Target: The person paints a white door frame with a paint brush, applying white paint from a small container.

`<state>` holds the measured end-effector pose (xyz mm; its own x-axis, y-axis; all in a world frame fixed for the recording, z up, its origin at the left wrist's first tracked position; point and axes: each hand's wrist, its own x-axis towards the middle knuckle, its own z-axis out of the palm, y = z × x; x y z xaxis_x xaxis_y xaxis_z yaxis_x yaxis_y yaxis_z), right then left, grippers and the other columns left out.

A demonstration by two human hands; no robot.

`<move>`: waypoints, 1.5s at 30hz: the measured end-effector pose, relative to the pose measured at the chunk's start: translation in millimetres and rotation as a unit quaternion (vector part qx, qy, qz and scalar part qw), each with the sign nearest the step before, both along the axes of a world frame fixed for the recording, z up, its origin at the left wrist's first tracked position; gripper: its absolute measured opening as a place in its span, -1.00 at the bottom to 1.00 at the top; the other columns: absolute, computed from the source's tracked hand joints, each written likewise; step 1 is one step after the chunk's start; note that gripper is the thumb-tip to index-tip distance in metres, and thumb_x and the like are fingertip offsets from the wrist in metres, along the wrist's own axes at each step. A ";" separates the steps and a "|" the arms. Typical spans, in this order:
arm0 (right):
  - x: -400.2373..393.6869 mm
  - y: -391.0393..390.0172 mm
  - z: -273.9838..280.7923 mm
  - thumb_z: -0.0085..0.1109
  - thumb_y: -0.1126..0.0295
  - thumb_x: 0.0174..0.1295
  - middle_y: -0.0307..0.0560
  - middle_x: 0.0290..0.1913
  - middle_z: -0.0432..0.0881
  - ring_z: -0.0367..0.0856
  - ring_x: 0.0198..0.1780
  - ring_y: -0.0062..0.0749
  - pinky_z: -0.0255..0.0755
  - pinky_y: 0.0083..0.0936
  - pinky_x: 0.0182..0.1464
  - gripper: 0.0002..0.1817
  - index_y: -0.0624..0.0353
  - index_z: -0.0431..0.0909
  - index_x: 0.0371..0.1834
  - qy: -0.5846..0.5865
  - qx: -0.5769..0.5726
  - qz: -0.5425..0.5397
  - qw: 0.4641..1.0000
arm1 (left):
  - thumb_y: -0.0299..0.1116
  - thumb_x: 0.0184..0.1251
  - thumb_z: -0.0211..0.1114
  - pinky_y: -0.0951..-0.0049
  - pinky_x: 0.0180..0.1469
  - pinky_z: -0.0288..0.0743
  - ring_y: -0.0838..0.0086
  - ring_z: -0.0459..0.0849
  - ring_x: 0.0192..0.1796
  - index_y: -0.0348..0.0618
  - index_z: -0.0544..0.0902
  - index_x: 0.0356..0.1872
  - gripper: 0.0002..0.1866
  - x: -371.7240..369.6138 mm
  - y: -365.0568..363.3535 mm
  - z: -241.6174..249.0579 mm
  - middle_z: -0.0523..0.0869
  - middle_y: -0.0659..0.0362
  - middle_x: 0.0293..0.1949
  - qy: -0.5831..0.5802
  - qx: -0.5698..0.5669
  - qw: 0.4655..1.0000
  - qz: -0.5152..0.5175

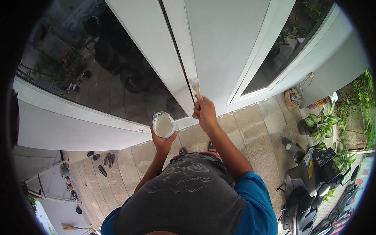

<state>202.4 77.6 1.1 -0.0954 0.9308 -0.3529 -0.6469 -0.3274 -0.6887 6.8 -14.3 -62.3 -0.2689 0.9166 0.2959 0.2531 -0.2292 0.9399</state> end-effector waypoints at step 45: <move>-4.9 -5.8 -166.8 -0.07 0.24 0.51 -0.43 -0.59 0.22 0.09 -0.65 -0.70 0.02 -0.63 -0.61 -0.72 0.22 0.50 0.01 -0.133 -0.170 0.017 0.976 | -0.48 -0.12 0.65 0.29 0.24 0.44 0.32 0.57 0.19 -0.31 0.21 0.37 -0.01 0.2 6.0 -4.0 0.54 0.00 0.16 0.012 0.001 1.000 -0.019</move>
<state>197.6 71.8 -165.7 0.0140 0.7533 -0.6575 -0.4445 -0.5843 -0.6789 7.0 -8.3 -66.4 -0.2261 0.9255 0.3039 0.2668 -0.2413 0.9331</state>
